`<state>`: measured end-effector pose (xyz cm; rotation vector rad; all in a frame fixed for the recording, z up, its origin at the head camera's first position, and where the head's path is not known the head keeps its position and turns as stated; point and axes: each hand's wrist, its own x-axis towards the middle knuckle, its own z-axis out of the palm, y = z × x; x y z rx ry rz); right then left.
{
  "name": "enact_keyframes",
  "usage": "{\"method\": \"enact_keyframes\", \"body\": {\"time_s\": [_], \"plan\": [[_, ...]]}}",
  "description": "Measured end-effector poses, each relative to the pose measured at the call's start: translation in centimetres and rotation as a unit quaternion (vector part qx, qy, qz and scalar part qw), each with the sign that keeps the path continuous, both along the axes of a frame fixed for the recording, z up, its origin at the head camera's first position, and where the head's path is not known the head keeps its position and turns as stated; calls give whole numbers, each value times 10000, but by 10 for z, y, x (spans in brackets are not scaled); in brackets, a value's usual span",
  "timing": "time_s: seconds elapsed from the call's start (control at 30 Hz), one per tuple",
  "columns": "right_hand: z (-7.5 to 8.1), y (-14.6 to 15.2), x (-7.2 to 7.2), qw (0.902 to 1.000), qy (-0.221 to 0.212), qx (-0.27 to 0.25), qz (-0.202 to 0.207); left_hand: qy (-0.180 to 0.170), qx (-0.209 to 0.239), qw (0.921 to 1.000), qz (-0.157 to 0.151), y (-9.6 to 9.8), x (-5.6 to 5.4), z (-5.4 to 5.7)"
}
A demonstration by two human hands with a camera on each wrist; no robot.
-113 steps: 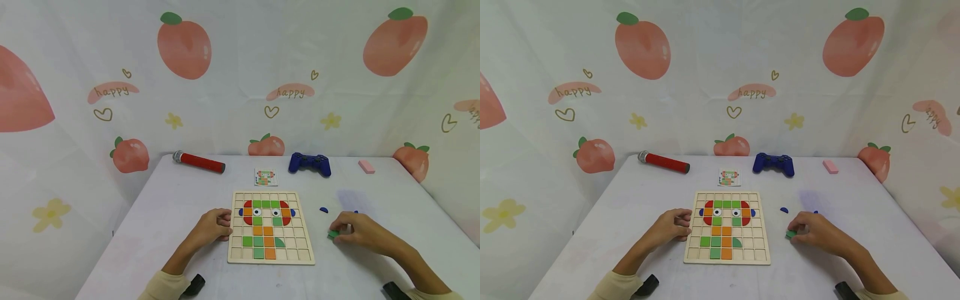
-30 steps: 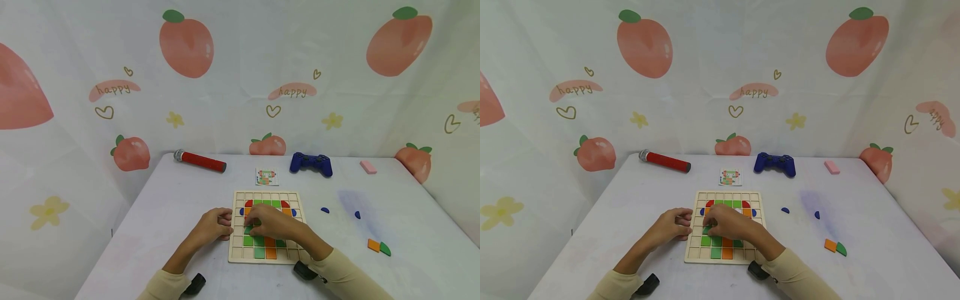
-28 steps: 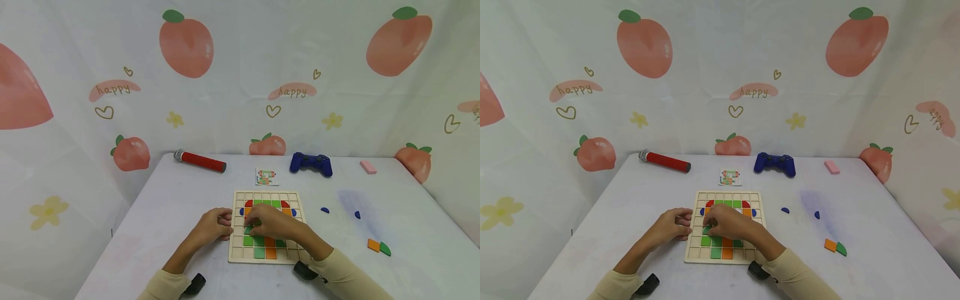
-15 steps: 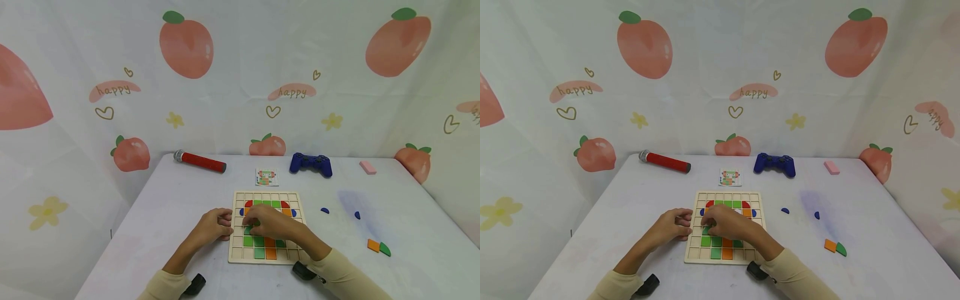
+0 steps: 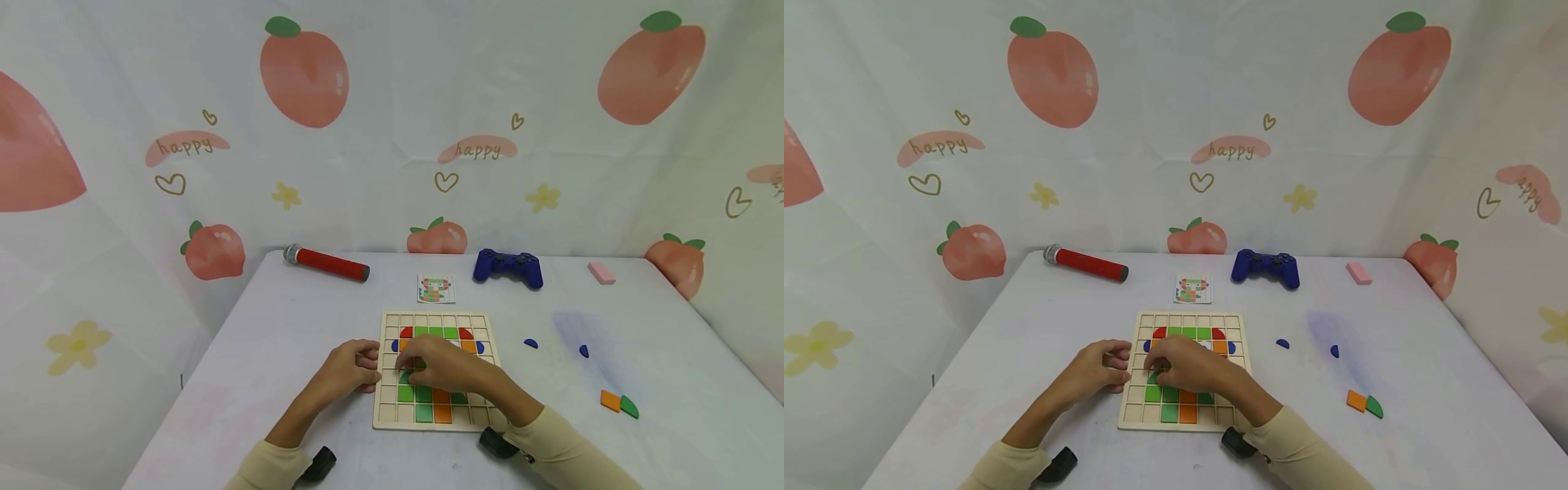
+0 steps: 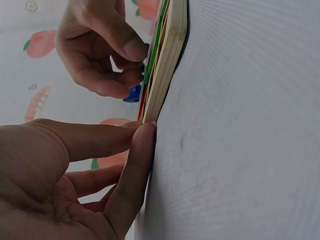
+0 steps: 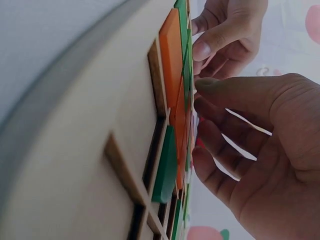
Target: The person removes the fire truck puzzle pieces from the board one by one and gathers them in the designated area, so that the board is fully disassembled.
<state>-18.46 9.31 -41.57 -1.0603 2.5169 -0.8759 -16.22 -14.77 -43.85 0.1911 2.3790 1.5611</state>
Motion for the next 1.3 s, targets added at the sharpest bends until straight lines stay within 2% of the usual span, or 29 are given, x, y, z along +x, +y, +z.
{"method": "enact_keyframes", "body": {"time_s": [0.27,0.4,0.67,1.0,1.3], "plan": [[0,18,4,9999,62,-37,-134,22,-94,10000,17,1,0,0],[0,35,7,9995,24,0,-319,42,-161,9999,44,2,0,0],[2,76,12,9986,209,-89,-484,63,-237,9997,61,2,0,-1],[3,123,25,9939,398,-69,-1023,93,-223,9997,57,2,-1,-1],[1,170,39,9860,773,41,-1475,38,-48,10000,51,2,1,1]]}}
